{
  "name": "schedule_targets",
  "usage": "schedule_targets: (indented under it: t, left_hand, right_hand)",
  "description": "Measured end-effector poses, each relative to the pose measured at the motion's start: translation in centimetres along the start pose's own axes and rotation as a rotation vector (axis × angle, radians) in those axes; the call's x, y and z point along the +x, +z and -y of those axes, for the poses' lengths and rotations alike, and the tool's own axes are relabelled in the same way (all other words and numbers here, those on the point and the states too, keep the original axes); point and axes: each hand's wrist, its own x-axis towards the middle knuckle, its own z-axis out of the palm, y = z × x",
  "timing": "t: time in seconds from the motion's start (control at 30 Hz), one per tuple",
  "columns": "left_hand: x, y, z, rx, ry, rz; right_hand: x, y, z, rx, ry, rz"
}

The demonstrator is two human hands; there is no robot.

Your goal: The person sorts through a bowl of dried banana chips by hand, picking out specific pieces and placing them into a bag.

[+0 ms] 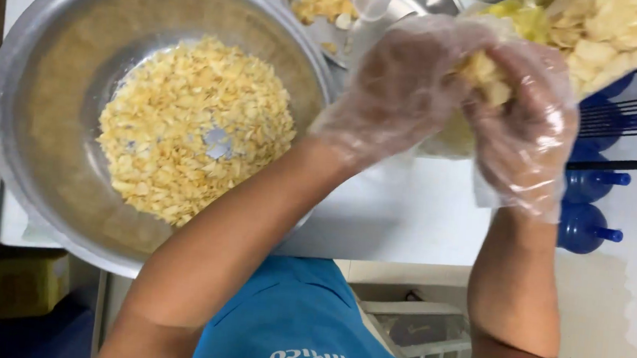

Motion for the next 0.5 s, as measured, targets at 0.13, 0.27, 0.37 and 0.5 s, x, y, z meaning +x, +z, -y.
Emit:
schedule_targets:
  t: [0.13,0.27,0.37,0.5]
  left_hand:
    - [2.6,5.1,0.2,-0.256,-0.325,0.165]
    - [2.8,4.2,1.2,-0.541,-0.629,0.28]
    - [0.8,-0.3,2.6,-0.668,-0.521,0.012]
    - [-5.4,-9.2,5.6,-0.6,-0.735,-0.102]
  right_hand:
    - [-1.7,-3.2,-3.3,-0.011,0.095,0.084]
    - [-2.8,-4.2,-4.2,-0.164,0.317,0.205]
    - [-3.0,-4.8,-4.1,-0.2,0.159,0.046]
    - [-2.5,-2.8,-3.2,-0.32,0.051,0.09]
